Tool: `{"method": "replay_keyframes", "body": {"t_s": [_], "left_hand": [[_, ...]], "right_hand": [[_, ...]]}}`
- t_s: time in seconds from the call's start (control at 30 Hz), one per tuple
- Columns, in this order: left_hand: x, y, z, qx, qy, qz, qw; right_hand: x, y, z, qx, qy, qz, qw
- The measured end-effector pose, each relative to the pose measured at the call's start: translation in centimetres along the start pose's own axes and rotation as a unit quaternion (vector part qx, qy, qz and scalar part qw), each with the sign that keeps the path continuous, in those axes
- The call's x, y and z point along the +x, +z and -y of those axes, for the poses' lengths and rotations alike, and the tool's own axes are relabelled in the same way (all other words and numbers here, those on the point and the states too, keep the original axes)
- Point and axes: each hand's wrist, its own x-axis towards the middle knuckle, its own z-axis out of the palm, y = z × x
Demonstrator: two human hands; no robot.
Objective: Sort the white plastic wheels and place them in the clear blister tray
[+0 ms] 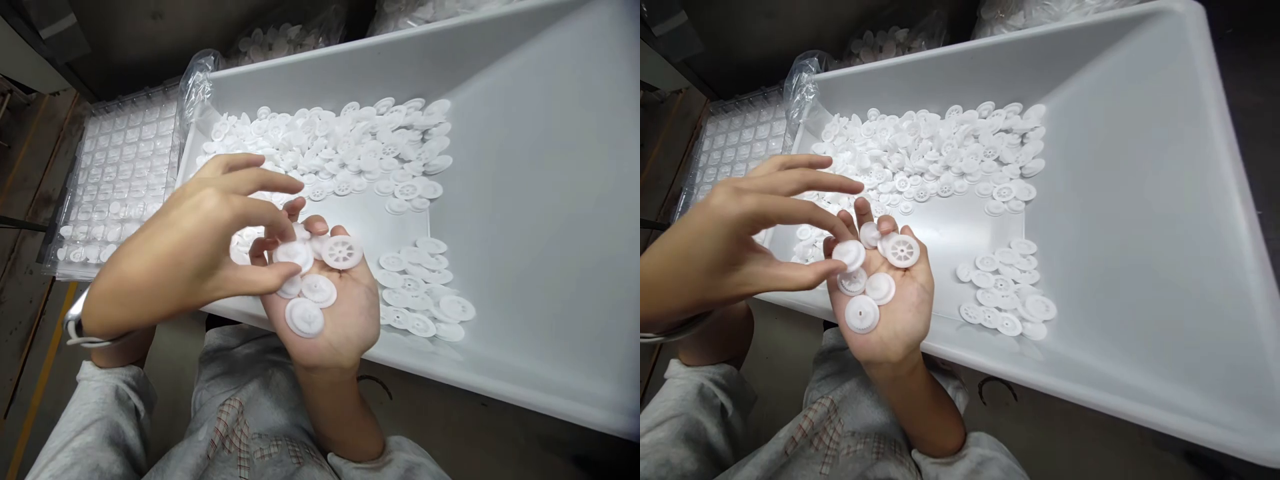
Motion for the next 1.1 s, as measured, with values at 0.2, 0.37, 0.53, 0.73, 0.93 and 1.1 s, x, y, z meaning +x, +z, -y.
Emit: {"method": "replay_keyframes", "body": {"t_s": [0.2, 0.37, 0.53, 0.73, 0.93, 1.1], "left_hand": [[-0.1, -2.0, -0.8, -0.011, -0.010, -0.044, 0.999], [5.2, -5.5, 0.9, 0.099, -0.033, -0.051, 0.993], [14.9, -8.2, 5.2, 0.167, -0.028, -0.178, 0.969], [10.5, -3.9, 6.0, 0.003, -0.033, -0.076, 0.997], [-2.3, 6.4, 0.2, -0.613, -0.278, -0.243, 0.699], [-2.3, 9.6, -1.6, -0.749, -0.286, -0.248, 0.543]], "right_hand": [[-0.2, 0.3, 0.3, 0.067, 0.040, 0.003, 0.997], [-0.6, 0.3, 0.3, 0.063, 0.048, 0.014, 0.997], [-1.0, 0.2, 0.2, 0.032, 0.042, 0.032, 0.998], [-0.8, 0.5, 0.2, 0.004, -0.001, -0.007, 1.000], [-0.1, 0.5, -1.1, -0.056, -0.046, -0.020, 0.997], [-0.5, 0.7, -1.9, -0.159, -0.134, 0.018, 0.978]]}}
